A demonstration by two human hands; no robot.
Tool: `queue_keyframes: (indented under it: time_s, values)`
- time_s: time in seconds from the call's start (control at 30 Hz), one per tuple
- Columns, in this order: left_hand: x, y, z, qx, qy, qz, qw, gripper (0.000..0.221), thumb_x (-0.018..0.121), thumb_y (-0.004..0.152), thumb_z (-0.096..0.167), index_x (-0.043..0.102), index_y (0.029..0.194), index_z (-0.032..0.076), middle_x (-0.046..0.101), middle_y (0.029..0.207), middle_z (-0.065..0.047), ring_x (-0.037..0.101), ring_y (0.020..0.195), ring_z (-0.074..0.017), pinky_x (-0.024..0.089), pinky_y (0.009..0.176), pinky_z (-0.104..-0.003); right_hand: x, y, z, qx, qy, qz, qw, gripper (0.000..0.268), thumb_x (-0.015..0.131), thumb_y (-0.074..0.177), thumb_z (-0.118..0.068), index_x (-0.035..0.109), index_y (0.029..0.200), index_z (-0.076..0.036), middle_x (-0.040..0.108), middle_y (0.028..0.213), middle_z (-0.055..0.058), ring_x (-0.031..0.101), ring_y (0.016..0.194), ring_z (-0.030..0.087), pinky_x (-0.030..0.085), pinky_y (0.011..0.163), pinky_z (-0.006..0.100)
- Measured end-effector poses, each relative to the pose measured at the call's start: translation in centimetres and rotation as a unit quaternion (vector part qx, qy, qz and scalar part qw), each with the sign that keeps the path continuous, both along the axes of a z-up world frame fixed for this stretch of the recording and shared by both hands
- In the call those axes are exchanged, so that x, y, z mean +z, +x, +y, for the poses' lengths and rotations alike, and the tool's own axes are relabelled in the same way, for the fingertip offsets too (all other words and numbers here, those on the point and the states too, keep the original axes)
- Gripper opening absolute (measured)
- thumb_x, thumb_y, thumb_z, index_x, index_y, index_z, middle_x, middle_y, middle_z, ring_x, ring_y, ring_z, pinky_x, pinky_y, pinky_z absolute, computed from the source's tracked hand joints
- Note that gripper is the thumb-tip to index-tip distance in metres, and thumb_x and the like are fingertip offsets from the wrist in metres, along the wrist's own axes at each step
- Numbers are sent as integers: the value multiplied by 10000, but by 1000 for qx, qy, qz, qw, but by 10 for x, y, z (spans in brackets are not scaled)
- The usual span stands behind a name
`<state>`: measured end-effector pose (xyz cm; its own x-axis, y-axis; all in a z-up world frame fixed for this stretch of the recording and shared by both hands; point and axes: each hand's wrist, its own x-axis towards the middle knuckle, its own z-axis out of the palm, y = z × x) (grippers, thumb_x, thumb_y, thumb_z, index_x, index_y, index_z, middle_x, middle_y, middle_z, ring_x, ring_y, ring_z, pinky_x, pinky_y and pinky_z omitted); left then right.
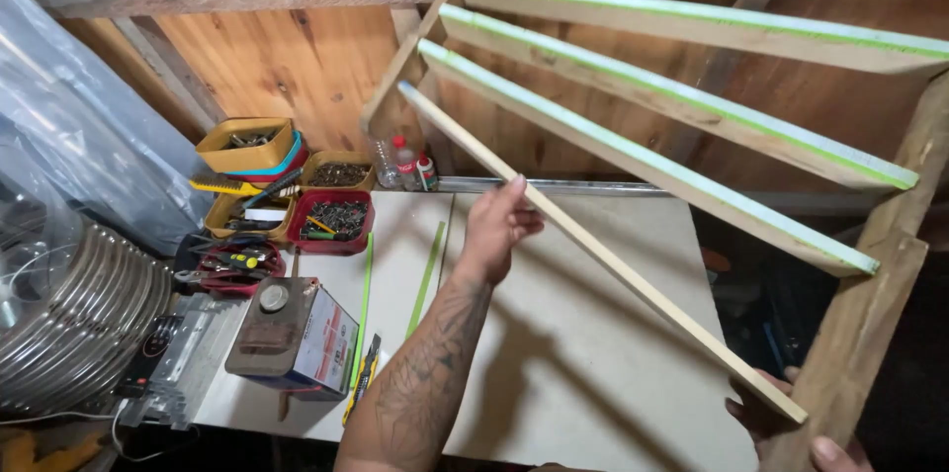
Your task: Applying liquid adhesive from a metal container onto the wooden slats of a frame on a workbench.
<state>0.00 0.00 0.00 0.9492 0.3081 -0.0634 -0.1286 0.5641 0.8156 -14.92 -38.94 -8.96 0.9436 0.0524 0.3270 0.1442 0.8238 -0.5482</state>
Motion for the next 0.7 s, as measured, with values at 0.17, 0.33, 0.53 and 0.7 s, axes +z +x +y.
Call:
queue_keyframes:
  time_s: [0.17, 0.33, 0.53, 0.7]
  values:
    - [47, 26, 11, -29, 63, 34, 997, 361, 716, 842, 441, 627, 880, 93, 710, 805, -103, 664, 662, -220, 528, 613, -320, 77, -4, 72, -143, -217, 247, 934, 814, 180, 793, -61, 218, 1596, 63, 361, 1494, 427, 399, 1344, 660, 333, 1071, 762]
    - [53, 29, 17, -23, 90, 90, 992, 376, 694, 868, 433, 583, 787, 83, 711, 800, -131, 605, 610, -212, 516, 611, -318, 23, -1, 62, -126, -201, 260, 936, 780, 278, 798, 57, 284, 1578, 41, 419, 1460, 412, 452, 1325, 623, 397, 995, 772]
    - [72, 24, 23, 16, 122, 128, 984, 334, 643, 929, 399, 578, 871, 77, 749, 844, -119, 635, 628, -213, 538, 622, -339, -19, 8, 37, 74, -65, -27, 995, 907, 935, 962, -235, 324, 1569, 51, 423, 1544, 368, 573, 1278, 608, 595, 978, 681]
    - [83, 21, 31, 3, 155, 140, 978, 369, 706, 892, 409, 532, 847, 86, 719, 763, -131, 651, 596, -212, 538, 566, -329, -2, 16, 34, 198, -12, -104, 975, 902, 832, 1161, -232, 94, 1613, 20, 443, 1533, 381, 572, 1316, 604, 504, 1067, 706]
